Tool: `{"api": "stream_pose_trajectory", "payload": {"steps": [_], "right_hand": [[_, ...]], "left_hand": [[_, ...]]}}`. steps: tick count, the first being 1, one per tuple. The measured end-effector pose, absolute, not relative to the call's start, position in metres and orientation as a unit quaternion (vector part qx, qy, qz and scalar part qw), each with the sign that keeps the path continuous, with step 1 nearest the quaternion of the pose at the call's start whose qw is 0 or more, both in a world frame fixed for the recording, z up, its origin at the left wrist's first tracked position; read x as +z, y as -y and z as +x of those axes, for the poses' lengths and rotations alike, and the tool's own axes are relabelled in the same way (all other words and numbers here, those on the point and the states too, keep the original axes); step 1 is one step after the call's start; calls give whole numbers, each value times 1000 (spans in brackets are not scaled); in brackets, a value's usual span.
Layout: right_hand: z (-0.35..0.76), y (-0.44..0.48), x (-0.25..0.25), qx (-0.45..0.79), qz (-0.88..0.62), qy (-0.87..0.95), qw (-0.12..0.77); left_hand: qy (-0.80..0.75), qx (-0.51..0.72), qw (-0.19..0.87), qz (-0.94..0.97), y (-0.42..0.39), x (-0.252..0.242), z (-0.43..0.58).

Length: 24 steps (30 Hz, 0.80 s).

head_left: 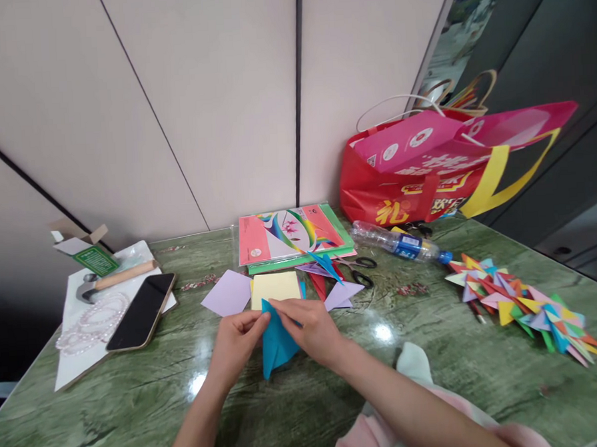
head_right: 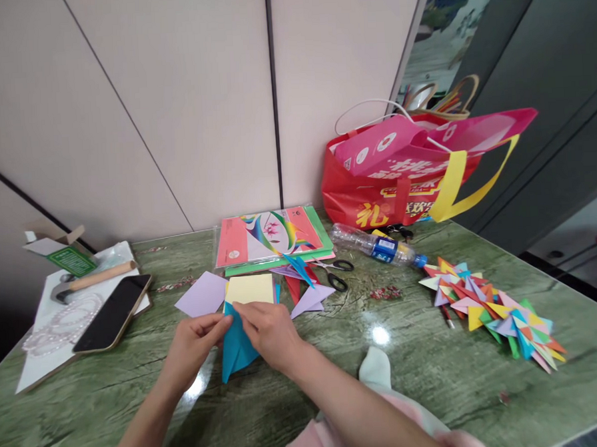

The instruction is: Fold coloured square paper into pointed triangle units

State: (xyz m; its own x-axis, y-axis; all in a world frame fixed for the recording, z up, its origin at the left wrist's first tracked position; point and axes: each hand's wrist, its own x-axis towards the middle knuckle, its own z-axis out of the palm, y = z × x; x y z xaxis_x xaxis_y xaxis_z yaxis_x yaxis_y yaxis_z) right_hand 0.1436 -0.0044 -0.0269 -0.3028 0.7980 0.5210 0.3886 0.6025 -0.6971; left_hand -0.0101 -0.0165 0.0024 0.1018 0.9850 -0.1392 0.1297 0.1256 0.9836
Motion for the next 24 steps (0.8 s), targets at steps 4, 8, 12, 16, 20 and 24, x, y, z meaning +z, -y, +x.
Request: {"api": "stream_pose_trajectory", "payload": {"steps": [4, 8, 12, 16, 20, 24], "right_hand": [[143, 4, -26, 250, -390, 772, 436], [142, 7, -21, 291, -380, 771, 420], [140, 7, -16, 362, -357, 749, 426], [141, 2, -17, 478, -366, 666, 440], [146, -3, -19, 581, -370, 591, 419], [148, -4, -20, 624, -356, 555, 419]], "left_hand": [[-547, 407, 497, 536, 16, 2, -10], [-557, 416, 490, 526, 15, 1, -12], [-562, 417, 478, 531, 13, -1, -15], [-562, 413, 472, 539, 12, -2, -18], [-560, 405, 477, 544, 12, -2, -19], [-554, 400, 490, 541, 13, -2, -19]]}}
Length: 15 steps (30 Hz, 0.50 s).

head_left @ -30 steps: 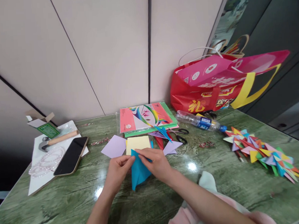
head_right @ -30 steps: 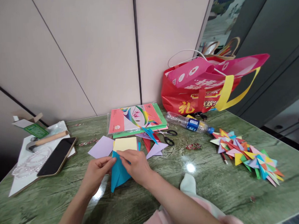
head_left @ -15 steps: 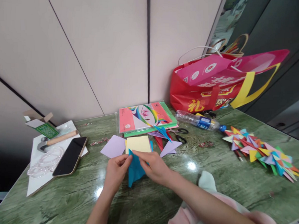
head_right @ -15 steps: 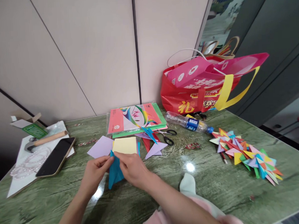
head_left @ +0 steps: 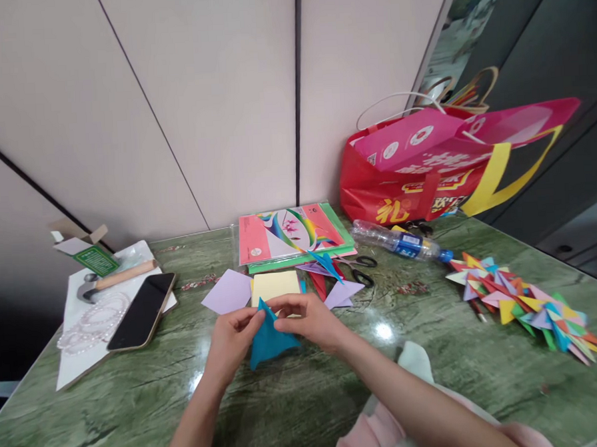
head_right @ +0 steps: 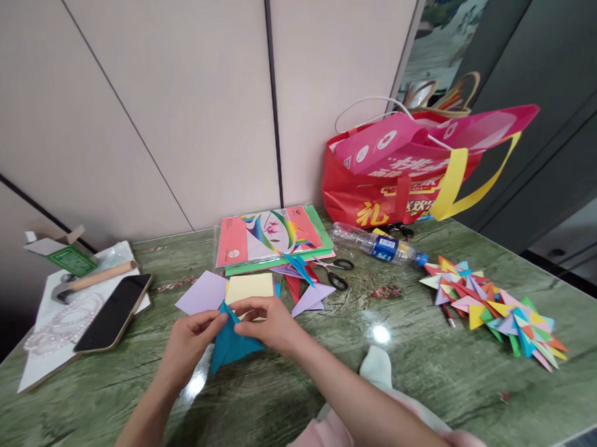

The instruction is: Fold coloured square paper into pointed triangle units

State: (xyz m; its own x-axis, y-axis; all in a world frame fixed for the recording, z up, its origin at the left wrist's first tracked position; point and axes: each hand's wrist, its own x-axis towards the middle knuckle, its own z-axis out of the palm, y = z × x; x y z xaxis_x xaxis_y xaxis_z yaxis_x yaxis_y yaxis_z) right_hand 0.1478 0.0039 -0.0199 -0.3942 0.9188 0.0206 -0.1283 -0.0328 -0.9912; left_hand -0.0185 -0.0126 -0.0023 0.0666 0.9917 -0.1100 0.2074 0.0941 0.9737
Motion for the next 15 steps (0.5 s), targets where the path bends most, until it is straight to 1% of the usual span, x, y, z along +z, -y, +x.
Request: {"api": "stream_pose_trajectory", "payload": {"steps": [4, 15], "right_hand": [[146, -3, -21, 646, -356, 524, 426], [143, -2, -17, 676, -344, 481, 439]], "left_hand": [[-545, 410, 515, 520, 13, -3, -19], [-542, 474, 527, 451, 11, -4, -18]]}}
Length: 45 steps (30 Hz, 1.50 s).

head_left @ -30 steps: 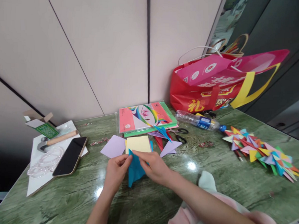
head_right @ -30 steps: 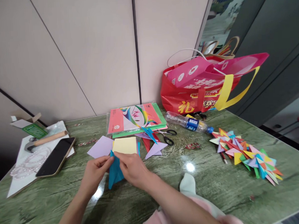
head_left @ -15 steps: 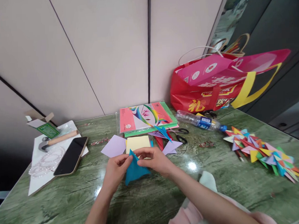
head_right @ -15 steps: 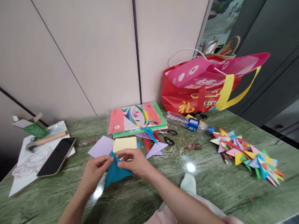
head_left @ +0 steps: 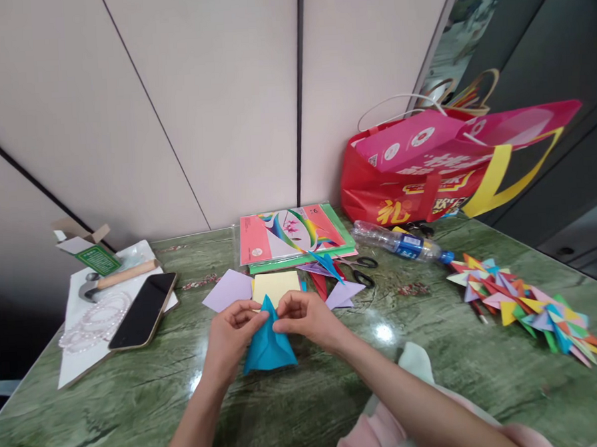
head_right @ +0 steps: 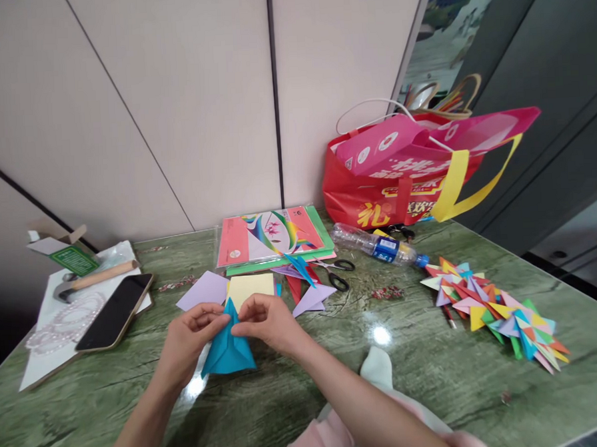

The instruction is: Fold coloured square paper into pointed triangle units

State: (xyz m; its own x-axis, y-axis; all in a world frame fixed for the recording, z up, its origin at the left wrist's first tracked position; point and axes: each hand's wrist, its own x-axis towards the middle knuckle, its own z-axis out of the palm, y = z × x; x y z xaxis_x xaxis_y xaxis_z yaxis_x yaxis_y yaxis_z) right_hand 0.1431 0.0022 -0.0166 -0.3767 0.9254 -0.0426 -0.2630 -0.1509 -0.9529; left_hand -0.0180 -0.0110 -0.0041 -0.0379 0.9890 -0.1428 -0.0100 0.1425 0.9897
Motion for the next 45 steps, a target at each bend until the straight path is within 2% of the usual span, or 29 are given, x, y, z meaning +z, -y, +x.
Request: {"api": "stream_pose_trajectory", "payload": {"steps": [10, 20, 45], "right_hand": [[143, -2, -14, 679, -354, 480, 428], [145, -5, -18, 652, -348, 499, 453], [151, -7, -23, 633, -340, 540, 438]], "left_hand": [[-541, 482, 510, 463, 13, 0, -17], [-514, 459, 533, 490, 13, -1, -19], [-525, 443, 552, 472, 16, 7, -15]]}}
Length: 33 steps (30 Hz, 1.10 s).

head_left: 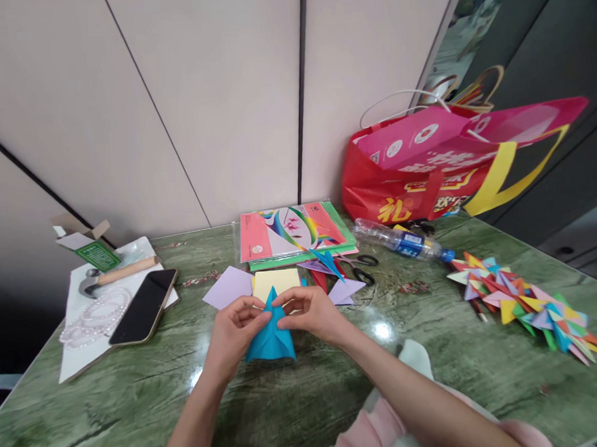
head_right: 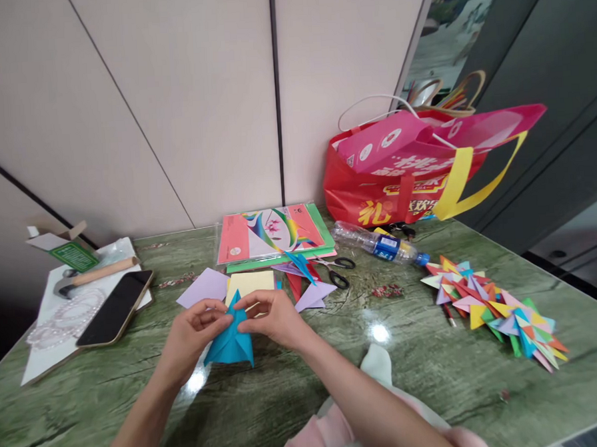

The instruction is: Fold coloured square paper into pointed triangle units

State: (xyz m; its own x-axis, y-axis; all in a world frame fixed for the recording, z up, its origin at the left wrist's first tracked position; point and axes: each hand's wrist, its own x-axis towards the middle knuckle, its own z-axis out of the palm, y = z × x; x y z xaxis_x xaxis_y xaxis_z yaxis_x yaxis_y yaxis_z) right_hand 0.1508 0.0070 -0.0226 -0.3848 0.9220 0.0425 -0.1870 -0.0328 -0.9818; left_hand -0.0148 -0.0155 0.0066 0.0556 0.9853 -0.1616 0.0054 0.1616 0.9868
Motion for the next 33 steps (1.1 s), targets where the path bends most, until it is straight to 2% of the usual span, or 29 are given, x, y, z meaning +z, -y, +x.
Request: {"api": "stream_pose_trajectory", "payload": {"steps": [25, 33], "right_hand": [[148, -4, -16, 604, -358, 571, 426], [147, -6, -17, 626, -367, 527, 442]], "left_hand": [[-531, 448, 518, 499, 14, 4, -13], [-538, 453, 499, 506, 13, 4, -14]]}}
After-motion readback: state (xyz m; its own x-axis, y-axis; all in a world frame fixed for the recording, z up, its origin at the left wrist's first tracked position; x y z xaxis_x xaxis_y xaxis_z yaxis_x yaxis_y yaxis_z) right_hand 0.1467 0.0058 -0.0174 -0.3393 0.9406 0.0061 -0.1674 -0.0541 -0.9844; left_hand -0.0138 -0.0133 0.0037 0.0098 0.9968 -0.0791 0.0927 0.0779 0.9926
